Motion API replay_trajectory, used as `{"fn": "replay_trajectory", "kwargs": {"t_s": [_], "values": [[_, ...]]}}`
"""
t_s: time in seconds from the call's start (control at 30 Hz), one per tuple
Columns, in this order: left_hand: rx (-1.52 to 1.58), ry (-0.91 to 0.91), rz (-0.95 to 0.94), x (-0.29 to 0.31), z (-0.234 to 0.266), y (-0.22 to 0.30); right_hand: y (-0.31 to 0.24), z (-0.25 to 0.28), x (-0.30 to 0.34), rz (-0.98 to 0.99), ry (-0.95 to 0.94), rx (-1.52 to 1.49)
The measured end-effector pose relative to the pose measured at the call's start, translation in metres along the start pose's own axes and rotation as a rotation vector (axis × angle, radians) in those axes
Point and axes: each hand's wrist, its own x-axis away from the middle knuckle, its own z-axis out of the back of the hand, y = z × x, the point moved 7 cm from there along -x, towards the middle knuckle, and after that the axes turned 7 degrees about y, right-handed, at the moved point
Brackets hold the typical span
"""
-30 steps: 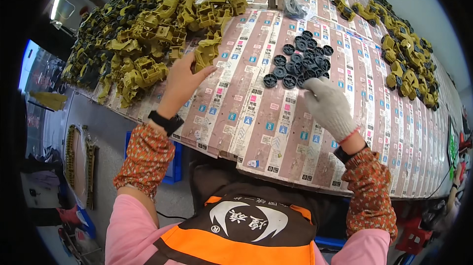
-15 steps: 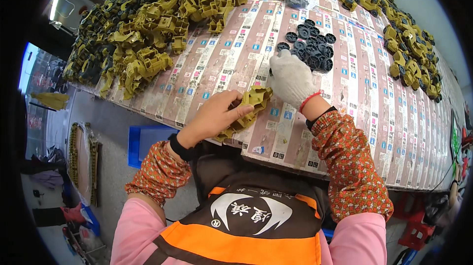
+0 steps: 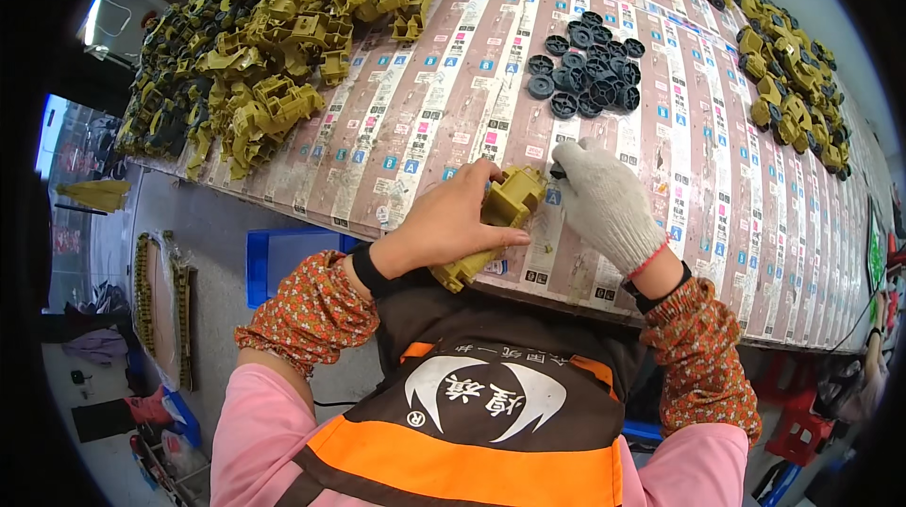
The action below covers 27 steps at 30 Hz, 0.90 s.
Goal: The person assembles yellow plastic toy trucks by hand. They pick up a truck body and insert black wheels into the axles, then place the completed unit on the table. The process is repeated continuously with multiple truck bodies and wheels.
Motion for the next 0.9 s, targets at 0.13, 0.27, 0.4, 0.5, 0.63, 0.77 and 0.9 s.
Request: {"fn": "replay_trajectory", "kwargs": {"t_s": [0.13,0.27,0.4,0.5,0.63,0.77,0.9], "values": [[0.068,0.028,0.034,0.003,-0.001,0.011,0.000,0.013,0.023,-0.023,0.023,-0.122],[0.820,-0.056,0.117,0.008,-0.021,0.004,0.005,0.014,0.040,-0.277,0.025,-0.464],[1.262,-0.121,0.330,0.020,-0.033,0.014,-0.008,0.006,0.050,-0.578,0.046,-0.924],[1.410,-0.149,0.332,0.028,-0.033,0.028,-0.008,-0.002,0.052,-0.594,0.119,-1.041],[1.387,-0.055,0.266,0.032,-0.039,0.027,-0.011,-0.004,0.055,-0.533,0.189,-0.970],[1.260,0.057,0.136,0.032,-0.042,0.024,-0.015,-0.004,0.059,-0.449,0.231,-0.869],[1.127,0.128,0.050,0.035,-0.046,0.025,-0.022,0.001,0.062,-0.355,0.241,-0.762]]}}
